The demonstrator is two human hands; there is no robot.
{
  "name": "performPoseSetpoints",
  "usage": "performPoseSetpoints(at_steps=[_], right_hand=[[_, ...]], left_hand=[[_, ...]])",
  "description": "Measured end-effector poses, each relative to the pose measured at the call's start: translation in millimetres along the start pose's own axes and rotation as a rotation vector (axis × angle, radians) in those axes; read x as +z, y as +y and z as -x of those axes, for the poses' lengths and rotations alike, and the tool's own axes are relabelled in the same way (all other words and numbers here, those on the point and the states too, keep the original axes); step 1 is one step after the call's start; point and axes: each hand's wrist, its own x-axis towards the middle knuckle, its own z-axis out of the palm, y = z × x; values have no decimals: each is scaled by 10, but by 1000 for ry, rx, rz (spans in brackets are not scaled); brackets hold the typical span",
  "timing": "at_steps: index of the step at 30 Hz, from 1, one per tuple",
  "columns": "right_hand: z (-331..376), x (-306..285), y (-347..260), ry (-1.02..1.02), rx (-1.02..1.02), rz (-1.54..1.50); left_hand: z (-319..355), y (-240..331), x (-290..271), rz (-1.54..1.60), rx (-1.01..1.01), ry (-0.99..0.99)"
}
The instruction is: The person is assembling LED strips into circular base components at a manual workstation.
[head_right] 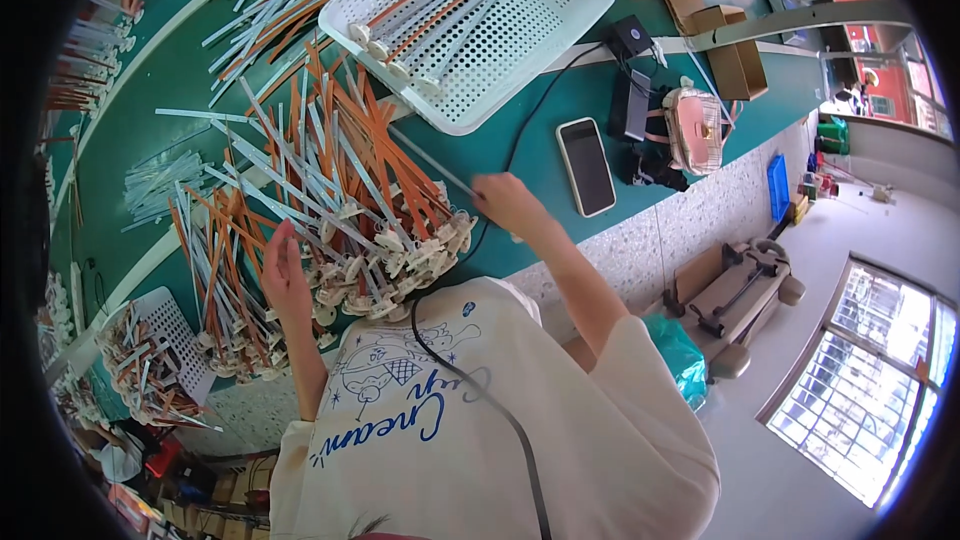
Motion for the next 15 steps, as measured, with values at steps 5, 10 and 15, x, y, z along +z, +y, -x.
performPoseSetpoints(at_steps=[5, 10, 15], right_hand=[[444, -1252, -272, -465, 181, -596], [-283, -1674, -280, 41, 66, -1071], [-1545, -1376, -114, 227, -33, -1187]], left_hand=[[65, -150, -86, -36, -39, 19], [24, -82, -80, -43, -40, 8], [44, -83, -144, -36, 8, 33]])
